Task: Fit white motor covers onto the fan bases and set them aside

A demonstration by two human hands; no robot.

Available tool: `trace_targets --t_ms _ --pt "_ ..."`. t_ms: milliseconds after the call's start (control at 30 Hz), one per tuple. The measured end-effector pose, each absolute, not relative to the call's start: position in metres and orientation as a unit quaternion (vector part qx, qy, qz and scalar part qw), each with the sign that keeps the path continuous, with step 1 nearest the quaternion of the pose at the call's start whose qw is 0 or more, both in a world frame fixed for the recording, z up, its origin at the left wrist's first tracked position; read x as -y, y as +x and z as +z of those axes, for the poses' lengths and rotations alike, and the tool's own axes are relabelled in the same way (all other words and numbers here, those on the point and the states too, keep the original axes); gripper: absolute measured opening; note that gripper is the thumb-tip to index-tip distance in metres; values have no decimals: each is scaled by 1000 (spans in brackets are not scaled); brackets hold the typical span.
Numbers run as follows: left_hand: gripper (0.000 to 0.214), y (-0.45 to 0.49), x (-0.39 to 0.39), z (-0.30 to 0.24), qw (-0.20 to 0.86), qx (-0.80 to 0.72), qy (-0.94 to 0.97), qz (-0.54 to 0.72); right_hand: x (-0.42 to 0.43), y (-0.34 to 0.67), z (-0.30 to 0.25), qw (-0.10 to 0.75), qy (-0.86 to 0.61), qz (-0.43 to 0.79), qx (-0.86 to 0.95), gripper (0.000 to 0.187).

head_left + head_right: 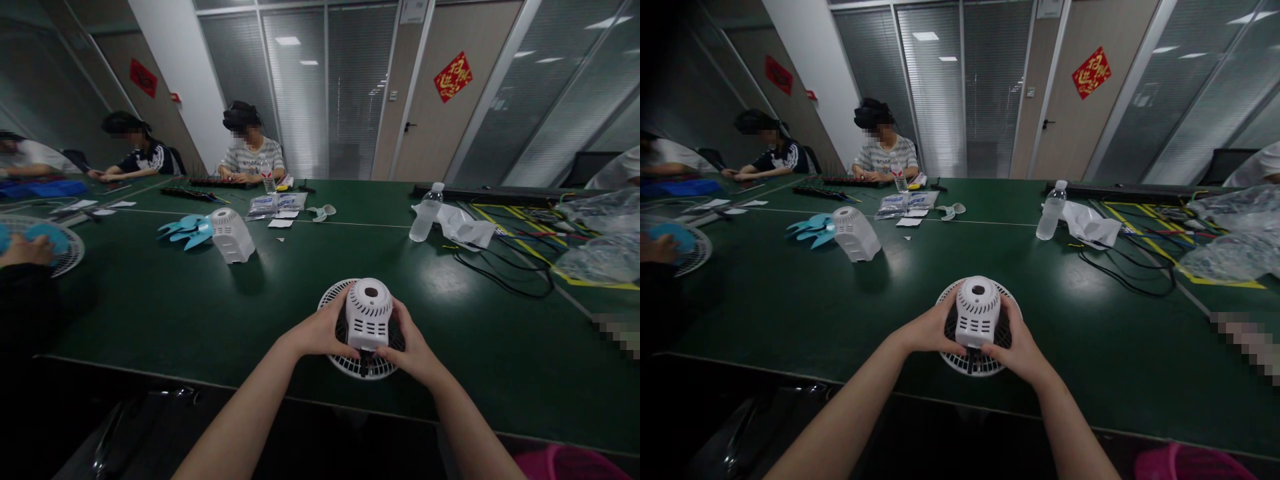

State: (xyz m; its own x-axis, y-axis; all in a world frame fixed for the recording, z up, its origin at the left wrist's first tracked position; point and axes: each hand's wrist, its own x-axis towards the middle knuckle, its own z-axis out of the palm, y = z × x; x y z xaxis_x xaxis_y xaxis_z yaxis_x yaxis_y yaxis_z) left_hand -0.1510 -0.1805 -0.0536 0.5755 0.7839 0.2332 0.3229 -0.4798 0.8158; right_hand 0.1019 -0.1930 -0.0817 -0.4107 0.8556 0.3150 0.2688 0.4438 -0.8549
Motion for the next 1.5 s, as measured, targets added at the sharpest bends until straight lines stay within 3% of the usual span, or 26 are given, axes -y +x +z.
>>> trace_targets --t_ms 300,533,967,1500 --pt "136 -155 176 -60 428 -336 788 288 193 99 -77 372 -364 410 749 113" --pt "128 -154 180 -52 416 -340 792 290 196 101 -69 356 -371 402 758 110" --pt "134 -155 175 -55 435 -341 783 285 197 98 -78 381 -383 389 746 106" --pt "127 -157 179 -63 451 -333 771 303 195 99 -92 396 -366 386 749 108"
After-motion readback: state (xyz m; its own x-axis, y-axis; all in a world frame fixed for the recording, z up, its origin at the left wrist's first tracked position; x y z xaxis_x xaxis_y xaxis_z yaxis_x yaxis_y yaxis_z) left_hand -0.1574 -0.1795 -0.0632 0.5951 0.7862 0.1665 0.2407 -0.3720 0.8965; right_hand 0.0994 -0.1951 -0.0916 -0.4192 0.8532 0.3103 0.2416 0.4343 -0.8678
